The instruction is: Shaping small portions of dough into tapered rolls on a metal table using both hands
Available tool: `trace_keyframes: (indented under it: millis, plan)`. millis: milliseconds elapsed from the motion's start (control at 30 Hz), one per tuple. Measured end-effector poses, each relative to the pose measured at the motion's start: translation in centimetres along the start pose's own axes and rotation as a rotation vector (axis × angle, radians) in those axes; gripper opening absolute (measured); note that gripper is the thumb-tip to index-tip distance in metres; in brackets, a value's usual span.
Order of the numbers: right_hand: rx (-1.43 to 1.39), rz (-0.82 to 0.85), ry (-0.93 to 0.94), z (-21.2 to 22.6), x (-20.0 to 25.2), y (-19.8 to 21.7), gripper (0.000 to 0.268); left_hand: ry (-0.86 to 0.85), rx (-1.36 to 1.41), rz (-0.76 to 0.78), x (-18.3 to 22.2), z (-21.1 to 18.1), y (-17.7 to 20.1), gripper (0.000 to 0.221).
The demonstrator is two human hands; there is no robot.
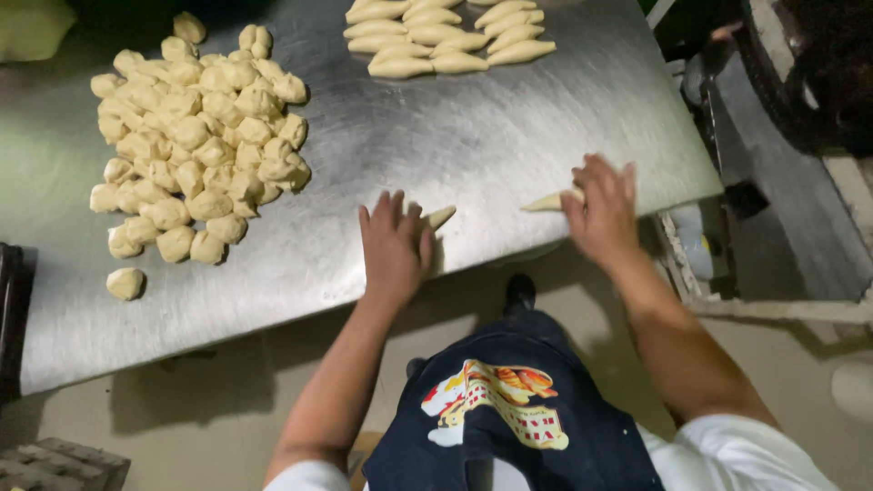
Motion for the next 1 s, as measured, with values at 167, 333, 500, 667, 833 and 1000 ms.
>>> trace_keyframes:
  millis: [167, 333, 500, 667, 833, 1000]
  plan:
    - [-0.257, -0.172, 0.378, 5.0, -1.7, 0.4, 0.069, 0.071, 0.128, 0.042, 0.4, -4.1, -2.5, 0.068]
    - [-0.198, 0.404, 0.125, 0.5, -9.4, -4.4, 0.096, 0.319, -0.146, 0.202, -7.8, -2.3, -5.2, 0.084]
    - [-0.243, 0.369, -0.003, -6.2, -19.0, -9.8, 0.089, 0.547, -0.026, -0.018, -17.7, 5.8, -5.4, 0.087]
    - [-0.318, -0.088, 0.027, -8.4, -19.4, -8.7, 0.081, 0.598, 0.027, -0.437, -15.6, 11.1, -4.0, 0.071]
    - [-0.176, 0.324, 0.346, -0.2, -7.6, -4.9, 0.069, 0.356, 0.07, -0.023, -6.9, -1.1, -3.9, 0.085]
    - [-0.216, 0.262, 0.523, 0.0, -3.1, -2.7, 0.059, 0.212, -0.077, -0.024, 0.6, -4.6, -3.0, 0.064]
Point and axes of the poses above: each hand's wrist, its own x-axis away from the middle knuckle, its own y-axis out of the back of the hand, z = x × y, the point moved 10 cm from there along -x, towards the middle knuckle, and after that the axes turned 13 degrees about y, right-handed, at the moved point
